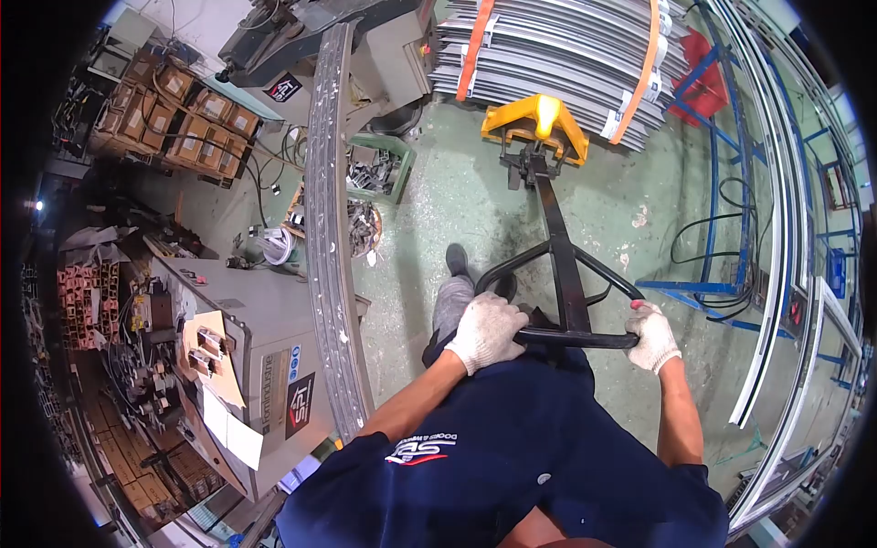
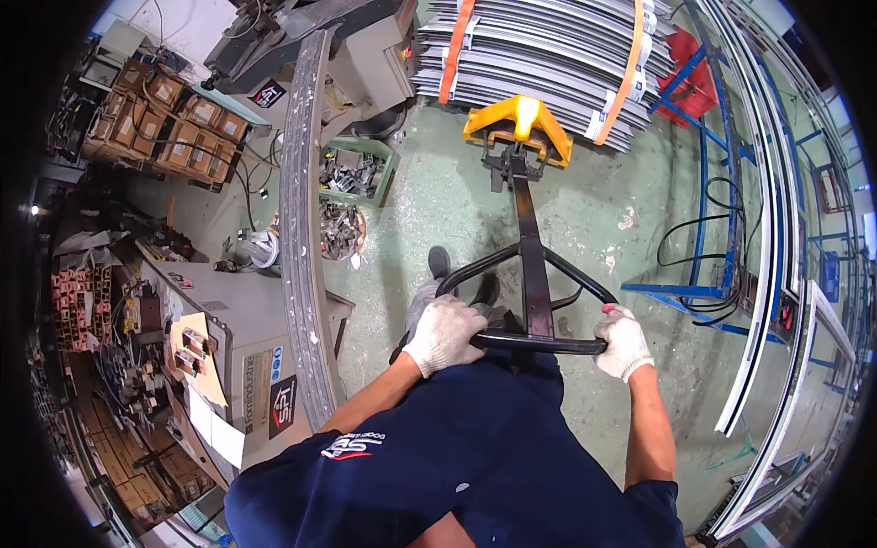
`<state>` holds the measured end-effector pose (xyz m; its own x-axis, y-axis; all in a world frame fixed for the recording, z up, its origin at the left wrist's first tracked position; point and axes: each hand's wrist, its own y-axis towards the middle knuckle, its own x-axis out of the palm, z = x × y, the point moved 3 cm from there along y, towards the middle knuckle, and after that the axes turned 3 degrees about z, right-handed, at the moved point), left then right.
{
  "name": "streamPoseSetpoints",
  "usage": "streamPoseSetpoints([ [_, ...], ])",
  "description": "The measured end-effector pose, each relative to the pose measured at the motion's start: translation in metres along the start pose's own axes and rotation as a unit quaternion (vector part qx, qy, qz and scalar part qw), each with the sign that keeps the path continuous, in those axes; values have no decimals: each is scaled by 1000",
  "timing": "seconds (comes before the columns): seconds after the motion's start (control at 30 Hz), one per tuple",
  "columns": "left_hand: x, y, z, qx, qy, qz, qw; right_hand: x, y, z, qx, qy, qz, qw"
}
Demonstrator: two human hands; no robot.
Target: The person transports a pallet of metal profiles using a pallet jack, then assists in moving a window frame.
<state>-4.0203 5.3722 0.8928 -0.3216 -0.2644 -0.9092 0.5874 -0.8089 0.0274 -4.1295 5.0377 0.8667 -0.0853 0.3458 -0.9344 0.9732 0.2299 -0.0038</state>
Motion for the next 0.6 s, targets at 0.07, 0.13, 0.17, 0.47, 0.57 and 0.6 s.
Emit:
streamPoseSetpoints([
  [0.07,4,-5,10,2,-14,2,1000,1,-9,2,-1,3,-4,1000],
  [0.13,9,-10,22,4,-27,3,1000,3,-21,7,0,0,-26,1000],
  [0.17,12,-12,27,4,-27,-6,1000,3,-25,10,0,-4,-33,999],
  [0.47,35,-54,64,-14,-30,31,999,24,-77,-1,15,-18,-56,998],
  [0.57,36,-68,75,-18,-27,87,996,38,-93,-9,7,-27,-40,999],
  [0.6,33,-75,82,-22,-23,96,995,38,-100,-15,4,-23,-27,999],
])
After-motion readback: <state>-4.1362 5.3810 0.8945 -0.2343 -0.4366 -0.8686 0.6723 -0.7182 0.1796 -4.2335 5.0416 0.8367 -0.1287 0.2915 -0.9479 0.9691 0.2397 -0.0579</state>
